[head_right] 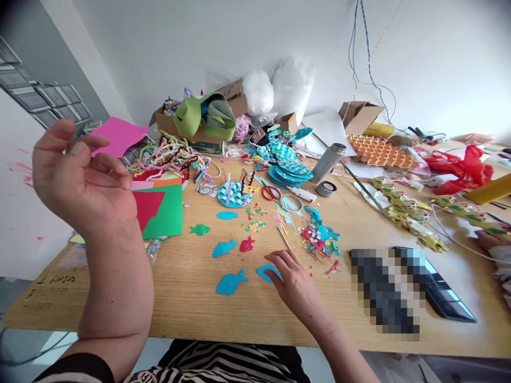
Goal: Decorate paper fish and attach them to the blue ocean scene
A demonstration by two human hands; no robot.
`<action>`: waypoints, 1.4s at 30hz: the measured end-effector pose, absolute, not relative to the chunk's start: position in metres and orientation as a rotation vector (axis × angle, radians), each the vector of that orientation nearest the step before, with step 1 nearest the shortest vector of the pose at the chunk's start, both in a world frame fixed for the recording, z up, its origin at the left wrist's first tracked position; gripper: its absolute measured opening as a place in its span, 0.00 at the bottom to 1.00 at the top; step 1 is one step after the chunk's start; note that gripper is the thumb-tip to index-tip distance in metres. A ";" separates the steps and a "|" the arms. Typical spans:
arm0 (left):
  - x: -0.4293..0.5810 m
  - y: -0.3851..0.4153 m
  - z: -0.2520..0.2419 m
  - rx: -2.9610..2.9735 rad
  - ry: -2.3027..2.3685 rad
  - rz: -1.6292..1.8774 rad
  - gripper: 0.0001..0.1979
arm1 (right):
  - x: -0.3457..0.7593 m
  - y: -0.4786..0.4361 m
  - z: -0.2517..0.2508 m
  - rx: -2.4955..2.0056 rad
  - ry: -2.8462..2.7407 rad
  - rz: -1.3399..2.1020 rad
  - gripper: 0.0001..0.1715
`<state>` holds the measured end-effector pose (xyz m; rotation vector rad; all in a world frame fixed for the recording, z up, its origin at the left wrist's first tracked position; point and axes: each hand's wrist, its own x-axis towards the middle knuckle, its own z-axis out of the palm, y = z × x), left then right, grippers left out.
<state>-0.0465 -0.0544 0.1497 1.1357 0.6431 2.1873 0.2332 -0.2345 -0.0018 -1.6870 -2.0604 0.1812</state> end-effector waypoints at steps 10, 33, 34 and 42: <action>-0.053 -0.060 0.151 1.111 0.589 2.220 0.13 | 0.223 -0.190 -0.005 -1.545 -2.202 0.119 0.13; -0.041 -0.045 0.120 2.153 1.090 0.946 0.11 | 0.239 -0.162 -0.011 -1.568 -2.322 0.367 0.25; -0.040 -0.045 0.118 2.231 1.129 0.874 0.11 | 0.240 -0.161 -0.011 -1.550 -2.331 0.380 0.26; -0.037 -0.044 0.117 2.358 1.181 0.693 0.15 | 0.244 -0.147 -0.010 -1.442 -2.395 0.496 0.27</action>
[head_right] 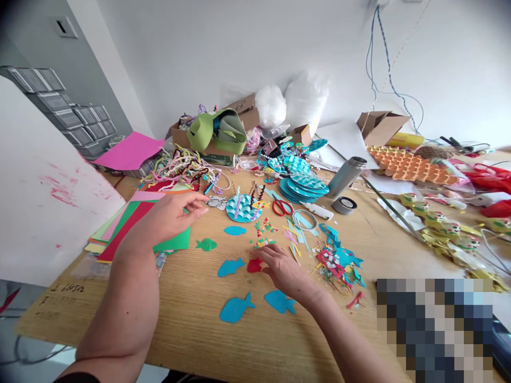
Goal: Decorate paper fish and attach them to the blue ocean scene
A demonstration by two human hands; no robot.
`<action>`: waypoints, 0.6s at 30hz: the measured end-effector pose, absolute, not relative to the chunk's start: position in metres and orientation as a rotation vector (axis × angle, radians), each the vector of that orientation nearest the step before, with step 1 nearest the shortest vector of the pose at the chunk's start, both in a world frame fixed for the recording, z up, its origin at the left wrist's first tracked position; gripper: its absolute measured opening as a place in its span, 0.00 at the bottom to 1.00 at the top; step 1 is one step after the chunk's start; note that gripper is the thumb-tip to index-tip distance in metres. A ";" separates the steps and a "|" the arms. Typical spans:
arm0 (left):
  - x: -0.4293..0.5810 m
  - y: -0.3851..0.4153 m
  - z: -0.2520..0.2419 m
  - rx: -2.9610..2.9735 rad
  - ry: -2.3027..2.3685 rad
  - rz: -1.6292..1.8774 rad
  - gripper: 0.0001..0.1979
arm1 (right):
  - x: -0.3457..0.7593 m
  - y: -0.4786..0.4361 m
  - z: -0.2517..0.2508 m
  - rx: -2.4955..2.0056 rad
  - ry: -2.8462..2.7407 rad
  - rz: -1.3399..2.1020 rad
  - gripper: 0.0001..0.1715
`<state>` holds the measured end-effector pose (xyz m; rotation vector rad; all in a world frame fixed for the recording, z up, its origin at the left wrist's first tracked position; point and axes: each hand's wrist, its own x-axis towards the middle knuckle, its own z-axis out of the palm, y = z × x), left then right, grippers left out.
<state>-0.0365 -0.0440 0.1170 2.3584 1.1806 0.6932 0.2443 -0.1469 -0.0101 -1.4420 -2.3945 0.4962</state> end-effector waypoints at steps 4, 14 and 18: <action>-0.038 -0.044 0.118 2.355 1.206 0.688 0.16 | 0.244 -0.143 -0.008 -1.399 -2.447 0.529 0.24; -0.037 -0.041 0.116 2.361 1.216 0.706 0.16 | 0.248 -0.144 -0.012 -1.354 -2.550 0.352 0.22; -0.036 -0.041 0.114 2.376 1.207 0.708 0.15 | 0.247 -0.147 -0.013 -1.372 -2.578 0.140 0.23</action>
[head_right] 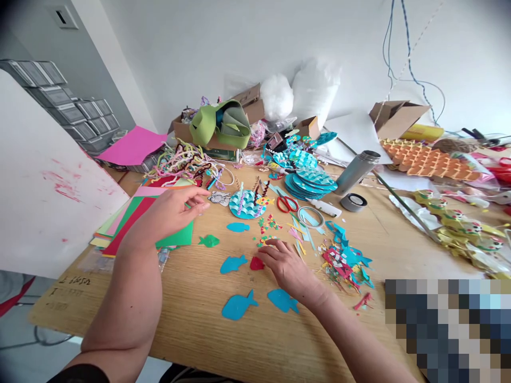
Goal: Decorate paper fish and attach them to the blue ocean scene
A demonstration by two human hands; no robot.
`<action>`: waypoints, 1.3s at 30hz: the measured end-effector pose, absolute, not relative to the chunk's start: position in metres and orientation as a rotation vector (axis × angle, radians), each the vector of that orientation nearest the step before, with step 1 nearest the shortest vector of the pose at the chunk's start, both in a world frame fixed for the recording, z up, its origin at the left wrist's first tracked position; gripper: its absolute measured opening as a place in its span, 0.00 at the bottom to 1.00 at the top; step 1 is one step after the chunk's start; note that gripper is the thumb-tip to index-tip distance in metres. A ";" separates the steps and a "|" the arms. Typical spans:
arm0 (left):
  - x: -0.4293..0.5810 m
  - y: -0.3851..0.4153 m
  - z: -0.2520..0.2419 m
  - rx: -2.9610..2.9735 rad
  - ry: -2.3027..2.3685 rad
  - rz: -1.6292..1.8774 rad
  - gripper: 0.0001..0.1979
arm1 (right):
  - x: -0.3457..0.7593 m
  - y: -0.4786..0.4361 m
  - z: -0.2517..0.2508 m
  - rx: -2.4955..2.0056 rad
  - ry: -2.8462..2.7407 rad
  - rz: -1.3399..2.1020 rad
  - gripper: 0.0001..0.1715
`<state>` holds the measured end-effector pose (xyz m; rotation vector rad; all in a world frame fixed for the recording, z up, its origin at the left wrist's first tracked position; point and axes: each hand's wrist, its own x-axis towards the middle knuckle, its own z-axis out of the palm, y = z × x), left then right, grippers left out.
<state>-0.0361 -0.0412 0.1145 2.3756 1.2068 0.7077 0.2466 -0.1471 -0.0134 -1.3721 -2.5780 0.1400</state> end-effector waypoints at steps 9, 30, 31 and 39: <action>-0.035 -0.040 0.113 2.405 1.229 0.631 0.16 | 0.247 -0.148 -0.014 -1.304 -2.629 0.075 0.29; -0.032 -0.043 0.114 2.426 1.234 0.594 0.14 | 0.245 -0.155 -0.012 -1.192 -2.671 -0.022 0.17; -0.032 -0.042 0.113 2.426 1.229 0.598 0.14 | 0.245 -0.156 -0.013 -1.190 -2.678 -0.027 0.17; -0.033 -0.040 0.110 2.436 1.225 0.599 0.14 | 0.250 -0.154 -0.021 -1.197 -2.645 -0.010 0.17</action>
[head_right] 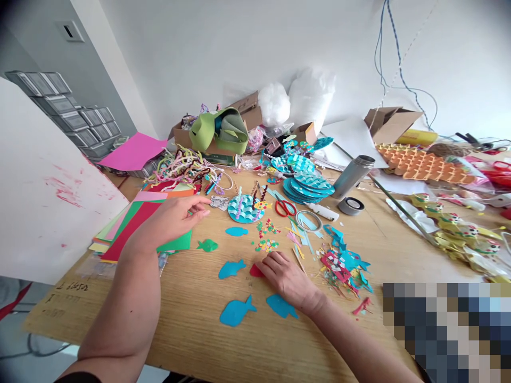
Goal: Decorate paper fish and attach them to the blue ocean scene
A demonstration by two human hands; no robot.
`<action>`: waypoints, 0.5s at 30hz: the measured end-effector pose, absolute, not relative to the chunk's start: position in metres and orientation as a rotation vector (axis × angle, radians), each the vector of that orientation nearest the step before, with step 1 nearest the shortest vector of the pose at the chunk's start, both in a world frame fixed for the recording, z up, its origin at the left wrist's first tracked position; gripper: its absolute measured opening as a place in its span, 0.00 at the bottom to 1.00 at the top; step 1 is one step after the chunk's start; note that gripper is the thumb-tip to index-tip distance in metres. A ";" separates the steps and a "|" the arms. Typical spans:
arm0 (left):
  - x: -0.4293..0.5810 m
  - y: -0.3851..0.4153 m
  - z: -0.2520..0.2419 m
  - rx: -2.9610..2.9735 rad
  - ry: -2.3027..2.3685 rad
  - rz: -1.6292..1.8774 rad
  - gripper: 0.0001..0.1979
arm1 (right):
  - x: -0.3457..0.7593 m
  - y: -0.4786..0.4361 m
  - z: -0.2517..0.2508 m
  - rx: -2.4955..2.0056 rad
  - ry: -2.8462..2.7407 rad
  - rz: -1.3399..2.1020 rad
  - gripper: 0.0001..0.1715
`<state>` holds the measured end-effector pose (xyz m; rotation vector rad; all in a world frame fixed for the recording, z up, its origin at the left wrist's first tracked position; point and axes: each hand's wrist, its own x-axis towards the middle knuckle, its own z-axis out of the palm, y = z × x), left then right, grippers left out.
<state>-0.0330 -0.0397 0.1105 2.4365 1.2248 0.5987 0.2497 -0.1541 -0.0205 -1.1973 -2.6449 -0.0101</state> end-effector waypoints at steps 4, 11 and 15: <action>-0.033 -0.040 0.111 2.456 1.222 0.585 0.14 | 0.252 -0.153 -0.022 -1.261 -2.575 0.076 0.18; -0.014 -0.046 0.105 2.475 1.128 0.482 0.15 | 0.250 -0.151 -0.022 -1.364 -2.127 0.370 0.17; 0.013 -0.054 0.095 2.562 0.879 0.362 0.18 | 0.246 -0.148 -0.011 -1.404 -1.794 0.739 0.18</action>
